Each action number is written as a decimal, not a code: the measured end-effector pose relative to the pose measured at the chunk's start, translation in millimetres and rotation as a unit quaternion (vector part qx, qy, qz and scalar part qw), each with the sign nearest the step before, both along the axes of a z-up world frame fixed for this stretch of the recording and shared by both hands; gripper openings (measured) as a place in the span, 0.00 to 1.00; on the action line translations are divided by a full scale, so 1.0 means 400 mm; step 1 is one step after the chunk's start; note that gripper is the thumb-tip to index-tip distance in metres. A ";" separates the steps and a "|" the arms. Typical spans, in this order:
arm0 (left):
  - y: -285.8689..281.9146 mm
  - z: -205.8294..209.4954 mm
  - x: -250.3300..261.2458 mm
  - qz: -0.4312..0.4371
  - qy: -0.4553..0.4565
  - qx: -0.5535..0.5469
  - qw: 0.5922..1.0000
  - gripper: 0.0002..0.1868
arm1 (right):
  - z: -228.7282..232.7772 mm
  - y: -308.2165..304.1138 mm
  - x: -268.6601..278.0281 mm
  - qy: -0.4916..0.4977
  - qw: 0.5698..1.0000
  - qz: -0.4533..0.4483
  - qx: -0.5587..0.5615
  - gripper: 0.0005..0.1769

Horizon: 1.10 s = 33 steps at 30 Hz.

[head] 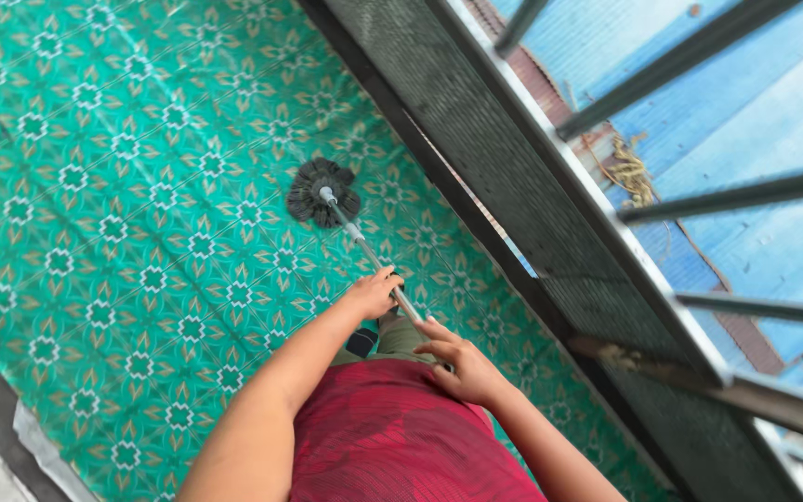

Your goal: The person mops a tiled floor in a narrow corridor or balcony by holding the mop handle and moving the mop head across the surface.

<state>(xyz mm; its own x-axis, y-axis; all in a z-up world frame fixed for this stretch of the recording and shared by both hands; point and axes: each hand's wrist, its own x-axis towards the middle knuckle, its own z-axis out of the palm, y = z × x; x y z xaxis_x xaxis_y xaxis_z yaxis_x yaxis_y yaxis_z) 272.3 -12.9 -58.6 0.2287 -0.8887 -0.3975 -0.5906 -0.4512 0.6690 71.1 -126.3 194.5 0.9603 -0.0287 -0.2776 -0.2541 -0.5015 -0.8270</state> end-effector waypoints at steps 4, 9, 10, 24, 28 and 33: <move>-0.036 0.039 0.080 0.009 -0.015 0.046 0.999 0.40 | -0.033 -0.123 0.086 0.073 0.996 -0.017 0.050 0.26; -0.010 0.021 0.224 0.038 -0.062 -0.053 0.996 0.39 | -0.049 -0.280 0.233 0.042 0.998 0.014 0.048 0.25; 0.005 0.031 0.252 0.087 -0.048 -0.056 0.994 0.36 | -0.053 -0.302 0.267 0.053 0.997 0.032 0.049 0.25; 0.316 0.197 0.507 0.493 0.048 -0.083 0.865 0.25 | -0.011 -0.339 0.951 -0.156 0.961 0.226 0.033 0.16; 0.374 0.146 0.607 0.552 0.099 -0.131 0.817 0.24 | 0.084 -0.351 1.297 -0.130 0.980 0.006 0.148 0.19; 0.435 0.168 0.866 0.559 0.103 -0.099 0.817 0.22 | 0.303 -0.325 1.645 -0.092 0.952 -0.201 0.210 0.09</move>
